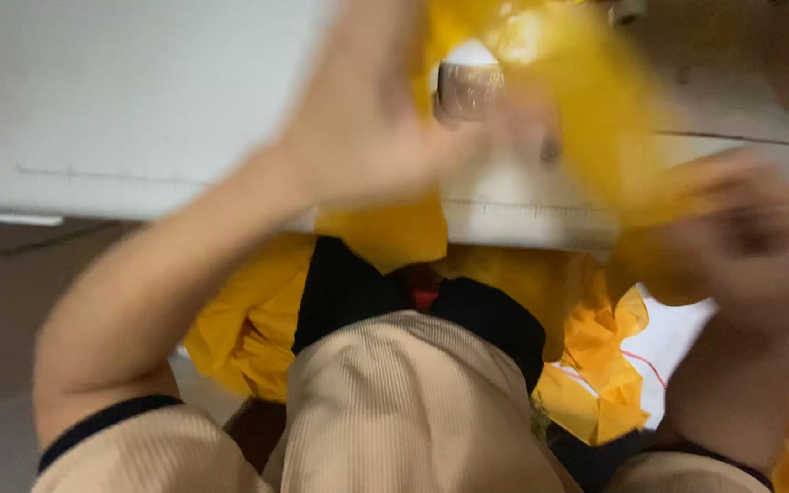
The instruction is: Folding and aligning yellow fabric on a sewing machine table to prepare for hemming.
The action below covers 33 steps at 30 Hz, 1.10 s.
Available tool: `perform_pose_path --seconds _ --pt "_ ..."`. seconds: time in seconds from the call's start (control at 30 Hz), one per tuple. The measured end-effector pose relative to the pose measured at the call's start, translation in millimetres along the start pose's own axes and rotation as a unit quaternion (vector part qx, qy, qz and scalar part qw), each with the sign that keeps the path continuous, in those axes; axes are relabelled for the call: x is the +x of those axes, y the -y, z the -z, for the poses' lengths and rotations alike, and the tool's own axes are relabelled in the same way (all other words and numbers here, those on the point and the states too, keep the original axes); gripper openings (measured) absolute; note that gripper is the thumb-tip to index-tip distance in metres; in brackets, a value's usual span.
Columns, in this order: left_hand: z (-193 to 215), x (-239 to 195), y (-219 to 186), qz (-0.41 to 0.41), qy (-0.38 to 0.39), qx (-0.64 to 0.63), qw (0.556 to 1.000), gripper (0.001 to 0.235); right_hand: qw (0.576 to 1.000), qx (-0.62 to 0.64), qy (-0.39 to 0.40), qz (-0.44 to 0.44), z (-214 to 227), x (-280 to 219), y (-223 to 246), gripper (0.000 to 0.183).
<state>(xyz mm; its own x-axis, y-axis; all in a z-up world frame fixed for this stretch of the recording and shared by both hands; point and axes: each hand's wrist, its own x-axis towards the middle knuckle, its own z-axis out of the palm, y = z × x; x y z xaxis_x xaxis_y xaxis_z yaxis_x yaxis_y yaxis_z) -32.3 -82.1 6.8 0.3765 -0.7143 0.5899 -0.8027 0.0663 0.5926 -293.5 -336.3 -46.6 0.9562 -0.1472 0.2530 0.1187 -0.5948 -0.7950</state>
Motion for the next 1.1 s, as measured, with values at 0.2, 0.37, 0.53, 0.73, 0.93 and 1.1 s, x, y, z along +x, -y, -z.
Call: perform_pose_path --seconds 0.2,0.37,0.53,0.73,0.93,1.1 --pt "-17 -31 -19 0.059 0.259 -0.188 0.946 0.032 0.970 0.194 0.134 -0.064 -60 59 62 0.024" --pt "62 -32 58 0.285 0.150 -0.084 0.943 0.020 0.938 0.264 0.172 -0.142 -65 63 21 0.062" --pt "107 -61 212 0.292 0.042 0.162 0.942 0.015 0.971 0.130 0.090 -0.177 -60 85 -33 0.029" --pt "-12 -9 154 0.032 -0.061 0.090 0.994 0.050 0.978 0.078 0.053 -0.188 -73 133 -1 0.039" --pt "-70 3 125 0.104 0.167 -0.105 0.975 0.022 0.980 0.095 0.021 -0.175 -53 136 -10 0.025" --pt "-53 22 139 0.116 0.154 -0.058 0.979 0.030 0.983 0.092 -0.024 -0.155 -55 138 -44 0.015"
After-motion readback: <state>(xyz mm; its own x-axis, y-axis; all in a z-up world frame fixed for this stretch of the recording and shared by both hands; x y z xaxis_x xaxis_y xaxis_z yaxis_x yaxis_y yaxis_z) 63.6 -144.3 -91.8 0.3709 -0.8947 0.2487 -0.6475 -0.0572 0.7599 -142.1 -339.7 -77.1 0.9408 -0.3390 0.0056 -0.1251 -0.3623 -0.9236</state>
